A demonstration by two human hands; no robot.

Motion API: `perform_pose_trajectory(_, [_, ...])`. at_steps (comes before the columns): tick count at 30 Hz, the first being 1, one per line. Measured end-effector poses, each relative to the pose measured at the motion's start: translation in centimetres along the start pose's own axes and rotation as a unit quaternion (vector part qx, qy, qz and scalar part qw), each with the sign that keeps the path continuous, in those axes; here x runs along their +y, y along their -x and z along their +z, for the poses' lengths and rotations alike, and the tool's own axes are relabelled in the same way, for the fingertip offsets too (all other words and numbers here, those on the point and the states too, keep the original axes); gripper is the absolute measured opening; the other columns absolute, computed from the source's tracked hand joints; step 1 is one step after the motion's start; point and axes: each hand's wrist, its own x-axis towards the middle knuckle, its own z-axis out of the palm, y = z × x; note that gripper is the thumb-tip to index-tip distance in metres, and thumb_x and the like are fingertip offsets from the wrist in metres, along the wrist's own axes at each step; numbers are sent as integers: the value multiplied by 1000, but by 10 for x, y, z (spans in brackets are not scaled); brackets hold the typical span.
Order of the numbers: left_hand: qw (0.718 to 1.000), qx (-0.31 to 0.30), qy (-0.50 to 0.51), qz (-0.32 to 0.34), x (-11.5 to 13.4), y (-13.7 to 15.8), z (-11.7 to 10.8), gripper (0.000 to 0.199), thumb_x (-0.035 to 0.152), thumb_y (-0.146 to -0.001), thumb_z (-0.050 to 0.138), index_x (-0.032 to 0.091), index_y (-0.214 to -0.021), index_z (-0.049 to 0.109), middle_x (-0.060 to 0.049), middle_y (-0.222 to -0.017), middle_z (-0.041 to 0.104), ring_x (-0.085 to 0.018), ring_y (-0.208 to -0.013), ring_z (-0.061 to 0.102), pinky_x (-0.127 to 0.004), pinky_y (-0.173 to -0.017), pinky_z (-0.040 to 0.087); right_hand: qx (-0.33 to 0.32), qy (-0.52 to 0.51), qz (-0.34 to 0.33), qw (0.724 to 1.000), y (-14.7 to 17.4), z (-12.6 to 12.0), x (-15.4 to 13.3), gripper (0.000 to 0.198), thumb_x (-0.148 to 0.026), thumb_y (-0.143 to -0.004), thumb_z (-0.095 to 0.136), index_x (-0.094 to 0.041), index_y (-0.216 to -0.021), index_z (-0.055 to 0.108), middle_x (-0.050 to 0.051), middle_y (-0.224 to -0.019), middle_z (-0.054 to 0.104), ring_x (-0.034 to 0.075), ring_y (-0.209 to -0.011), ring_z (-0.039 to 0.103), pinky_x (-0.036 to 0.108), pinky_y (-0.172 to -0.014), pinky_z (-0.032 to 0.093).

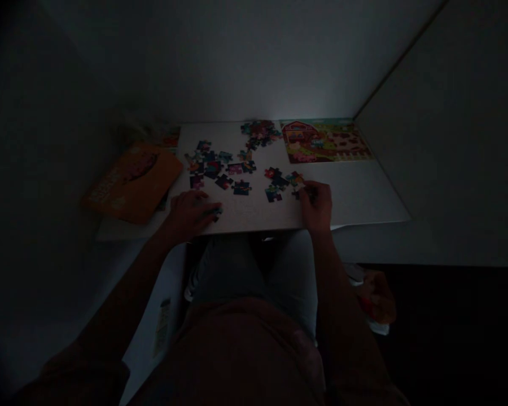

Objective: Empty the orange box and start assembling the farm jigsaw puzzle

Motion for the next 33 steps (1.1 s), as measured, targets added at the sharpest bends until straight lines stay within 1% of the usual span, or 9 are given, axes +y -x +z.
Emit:
perform_pose_trajectory(4, [996, 75, 20, -36, -5, 4, 8, 37, 49, -115, 84, 30, -147, 83, -20, -158, 76, -49, -151, 69, -74, -128, 57, -1, 20, -11, 1000, 0, 0, -6, 42, -62, -96, 80, -33, -126, 81, 15, -124, 79, 40, -114, 80, 75, -115, 69])
perform_pose_trajectory(7, [991, 114, 35, -57, -5, 5, 14, 35, 51, -110, 91, 30, -135, 78, -20, -151, 77, -50, -145, 72, -76, -125, 61, -12, 35, -26, 999, 0, 0, -9, 37, -60, -96, 81, -36, -123, 82, 17, -124, 79, 45, -117, 81, 81, -116, 67])
perform_pose_trajectory(10, [988, 135, 45, -64, -4, 3, 17, 38, 51, -107, 96, 31, -133, 77, -20, -145, 78, -50, -141, 73, -78, -122, 63, -28, 54, -32, 998, 0, -2, -11, 32, -60, -97, 82, -41, -121, 81, 18, -125, 79, 50, -120, 80, 86, -115, 67])
perform_pose_trajectory(17, [993, 98, 64, -31, -15, 11, 11, 54, 65, -103, 101, 32, -141, 82, -18, -149, 80, -50, -144, 73, -77, -125, 61, -28, 69, -25, 997, -1, -2, -14, 38, -60, -92, 81, -35, -121, 81, 20, -123, 79, 50, -118, 81, 81, -113, 67])
perform_pose_trajectory(19, [993, 88, 67, -30, -20, 16, 8, 52, 64, -106, 97, 32, -145, 83, -18, -150, 81, -49, -144, 74, -76, -125, 61, -27, 70, -32, 997, 0, -2, -15, 39, -61, -92, 80, -34, -120, 80, 19, -121, 79, 50, -118, 81, 81, -113, 67])
perform_pose_trajectory(24, [989, 111, 63, -69, -18, 21, 6, 50, 56, -109, 91, 32, -151, 80, -16, -152, 82, -47, -147, 74, -74, -129, 58, -42, 123, -78, 988, 3, 5, -32, 30, -56, -98, 75, -35, -119, 78, 23, -122, 84, 51, -121, 82, 81, -116, 62])
perform_pose_trajectory(28, [990, 94, 83, -60, -13, 18, 3, 47, 53, -110, 90, 31, -151, 80, -13, -151, 85, -44, -146, 76, -71, -131, 59, -142, 180, -131, 965, -11, 46, -71, 30, -50, -107, 72, -35, -130, 83, 20, -139, 86, 50, -137, 81, 79, -125, 56])
perform_pose_trajectory(31, [990, 79, 97, -59, -14, 18, 1, 50, 51, -111, 91, 26, -153, 80, -15, -153, 86, -44, -147, 76, -70, -132, 59, -232, 202, -159, 938, -38, 101, -105, 33, -47, -114, 72, -28, -137, 86, 21, -147, 85, 45, -130, 84, 72, -126, 56])
perform_pose_trajectory(33, [990, 74, 102, -63, -14, 19, 0, 51, 50, -112, 92, 25, -155, 80, -15, -153, 86, -43, -148, 76, -69, -132, 60, -253, 232, -160, 926, -58, 139, -122, 36, -41, -117, 69, -27, -146, 85, 23, -154, 83, 47, -147, 78, 71, -129, 54])
